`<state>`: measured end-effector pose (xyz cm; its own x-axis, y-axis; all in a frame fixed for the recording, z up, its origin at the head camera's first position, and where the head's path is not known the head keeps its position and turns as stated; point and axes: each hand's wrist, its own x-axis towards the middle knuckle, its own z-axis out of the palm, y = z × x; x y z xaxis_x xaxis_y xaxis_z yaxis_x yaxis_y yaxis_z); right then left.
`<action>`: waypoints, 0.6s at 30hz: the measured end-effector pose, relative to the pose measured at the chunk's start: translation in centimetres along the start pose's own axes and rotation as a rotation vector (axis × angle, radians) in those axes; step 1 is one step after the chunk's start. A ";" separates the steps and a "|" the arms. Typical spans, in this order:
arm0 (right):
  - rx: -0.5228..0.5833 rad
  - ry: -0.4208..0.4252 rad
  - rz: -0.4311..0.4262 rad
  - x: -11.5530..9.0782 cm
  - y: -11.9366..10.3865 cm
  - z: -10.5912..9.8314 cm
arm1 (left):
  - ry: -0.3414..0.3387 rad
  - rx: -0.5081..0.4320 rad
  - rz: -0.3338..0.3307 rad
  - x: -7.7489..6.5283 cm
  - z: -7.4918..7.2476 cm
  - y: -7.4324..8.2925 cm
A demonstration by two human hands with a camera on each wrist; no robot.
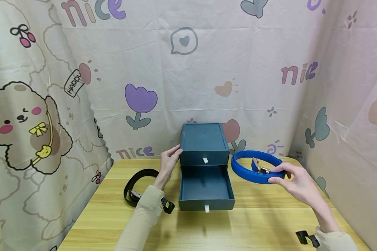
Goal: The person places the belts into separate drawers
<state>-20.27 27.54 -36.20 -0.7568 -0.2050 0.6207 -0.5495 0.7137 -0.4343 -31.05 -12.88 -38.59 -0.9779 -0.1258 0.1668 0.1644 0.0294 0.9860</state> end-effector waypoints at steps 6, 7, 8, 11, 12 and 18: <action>0.084 -0.016 -0.113 -0.1 -0.8 0.1 | 0.003 -0.001 0.000 0.1 0.0 -0.1; 0.102 -0.020 -0.123 -0.1 -0.9 0.1 | 0.000 -0.002 0.004 0.1 0.0 -0.2; 0.119 -0.024 -0.132 -0.1 -1.1 0.2 | -0.001 -0.003 0.010 0.1 0.0 -0.2; 0.153 -0.043 -0.141 -0.1 -1.5 0.4 | -0.007 -0.013 0.042 0.0 -0.1 -0.2; 0.163 -0.053 -0.142 -0.1 -1.7 0.5 | -0.008 -0.017 0.051 -0.1 -0.1 -0.2; 0.210 -0.103 -0.147 0.1 -2.8 1.3 | 0.000 -0.019 0.068 -0.3 -0.2 -0.2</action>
<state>-19.24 24.62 -35.78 -0.6893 -0.3707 0.6224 -0.7095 0.5193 -0.4764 -30.78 -13.03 -38.85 -0.9646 -0.1237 0.2329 0.2324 0.0192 0.9724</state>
